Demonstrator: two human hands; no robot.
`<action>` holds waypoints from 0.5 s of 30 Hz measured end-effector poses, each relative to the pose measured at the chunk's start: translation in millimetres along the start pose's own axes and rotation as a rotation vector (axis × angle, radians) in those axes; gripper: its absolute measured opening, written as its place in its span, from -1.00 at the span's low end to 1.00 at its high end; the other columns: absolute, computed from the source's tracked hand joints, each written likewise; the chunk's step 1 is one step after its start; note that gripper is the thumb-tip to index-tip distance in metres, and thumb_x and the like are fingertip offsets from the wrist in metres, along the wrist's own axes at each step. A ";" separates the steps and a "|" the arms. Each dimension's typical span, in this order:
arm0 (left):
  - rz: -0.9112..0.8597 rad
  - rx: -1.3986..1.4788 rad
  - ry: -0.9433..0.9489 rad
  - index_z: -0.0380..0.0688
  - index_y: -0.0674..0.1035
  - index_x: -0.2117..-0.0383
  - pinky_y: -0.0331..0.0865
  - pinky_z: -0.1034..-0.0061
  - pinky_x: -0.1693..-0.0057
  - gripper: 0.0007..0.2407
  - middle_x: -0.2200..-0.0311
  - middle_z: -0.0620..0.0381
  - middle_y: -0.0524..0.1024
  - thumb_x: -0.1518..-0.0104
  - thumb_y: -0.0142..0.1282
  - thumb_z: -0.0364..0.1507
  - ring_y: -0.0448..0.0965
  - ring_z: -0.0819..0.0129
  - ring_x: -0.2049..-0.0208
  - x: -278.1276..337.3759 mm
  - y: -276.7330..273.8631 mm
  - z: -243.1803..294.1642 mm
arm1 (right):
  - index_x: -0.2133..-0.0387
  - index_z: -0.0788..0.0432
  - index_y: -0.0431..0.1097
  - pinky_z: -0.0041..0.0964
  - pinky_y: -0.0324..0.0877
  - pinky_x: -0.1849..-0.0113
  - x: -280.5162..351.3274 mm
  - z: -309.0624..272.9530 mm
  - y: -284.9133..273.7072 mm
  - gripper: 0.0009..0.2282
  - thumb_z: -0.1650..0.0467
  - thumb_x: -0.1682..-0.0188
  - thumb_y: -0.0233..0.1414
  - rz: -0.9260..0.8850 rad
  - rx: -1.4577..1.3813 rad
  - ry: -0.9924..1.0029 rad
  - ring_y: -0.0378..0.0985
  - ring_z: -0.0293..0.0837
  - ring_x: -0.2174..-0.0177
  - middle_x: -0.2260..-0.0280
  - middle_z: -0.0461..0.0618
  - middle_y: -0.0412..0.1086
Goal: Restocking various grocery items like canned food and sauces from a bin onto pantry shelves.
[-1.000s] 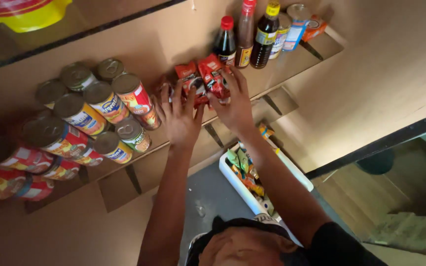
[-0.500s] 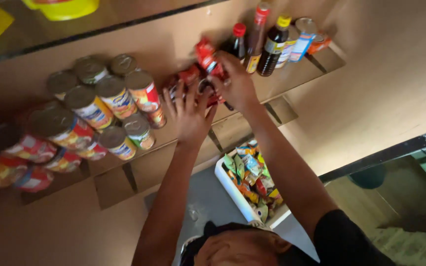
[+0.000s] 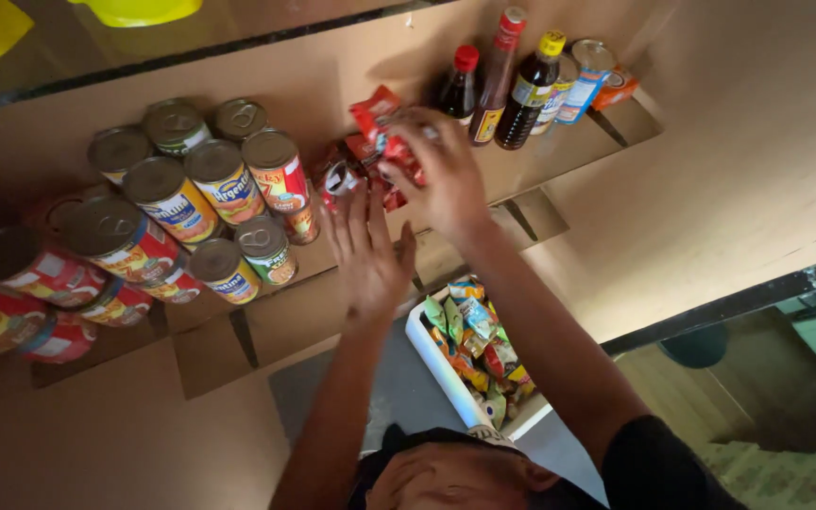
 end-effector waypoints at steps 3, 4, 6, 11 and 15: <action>-0.012 0.047 -0.064 -0.32 0.25 -0.31 -0.01 -0.20 -0.45 -0.39 -0.31 -0.20 0.22 -0.14 0.24 -0.37 0.14 -0.20 -0.37 14.4 -4.4 1.7 | -0.15 0.09 0.34 0.01 0.31 -0.17 8.2 -4.5 26.9 -0.50 0.34 0.05 0.34 -0.103 0.019 -0.066 0.36 0.17 -0.13 -0.13 0.14 0.30; -0.008 0.074 -0.081 -0.34 0.23 -0.30 0.02 -0.16 -0.43 -0.39 -0.31 -0.24 0.21 -0.12 0.22 -0.40 0.14 -0.25 -0.36 13.5 -3.4 -0.6 | -0.17 0.13 0.31 0.05 0.26 -0.17 6.5 -4.4 37.9 -0.46 0.32 0.06 0.34 -0.165 0.054 -0.114 0.30 0.24 -0.14 -0.15 0.22 0.25; 0.016 0.089 -0.069 -0.33 0.22 -0.30 0.05 -0.14 -0.44 -0.39 -0.32 -0.24 0.20 -0.12 0.21 -0.42 0.15 -0.25 -0.36 10.7 -0.1 -8.1 | -0.23 0.13 0.25 0.09 0.23 -0.21 7.6 -3.1 40.1 -0.42 0.33 0.05 0.34 -0.174 0.011 -0.118 0.27 0.26 -0.17 -0.17 0.21 0.22; 0.041 0.124 -0.055 -0.27 0.24 -0.30 0.12 -0.10 -0.45 -0.40 -0.32 -0.22 0.20 -0.09 0.21 -0.49 0.17 -0.25 -0.36 11.8 -7.5 -15.3 | -0.32 0.13 0.11 0.12 0.14 -0.28 15.0 0.4 36.3 -0.24 0.37 0.16 0.36 -0.209 -0.078 -0.125 0.15 0.33 -0.25 -0.26 0.28 0.11; 0.056 0.147 -0.050 -0.25 0.24 -0.30 0.14 -0.12 -0.42 -0.40 -0.30 -0.25 0.19 -0.07 0.19 -0.54 0.15 -0.27 -0.35 13.6 -10.0 -17.3 | -0.32 0.18 0.08 0.11 0.13 -0.27 19.3 2.1 29.6 -0.15 0.37 0.27 0.42 -0.263 -0.155 -0.079 0.13 0.34 -0.26 -0.27 0.30 0.07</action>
Point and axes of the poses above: each hand's wrist, its own x-axis away from the middle knuckle, its own y-axis out of the palm, z = x × y, the point moved 8 cm from there along -x, towards the middle knuckle
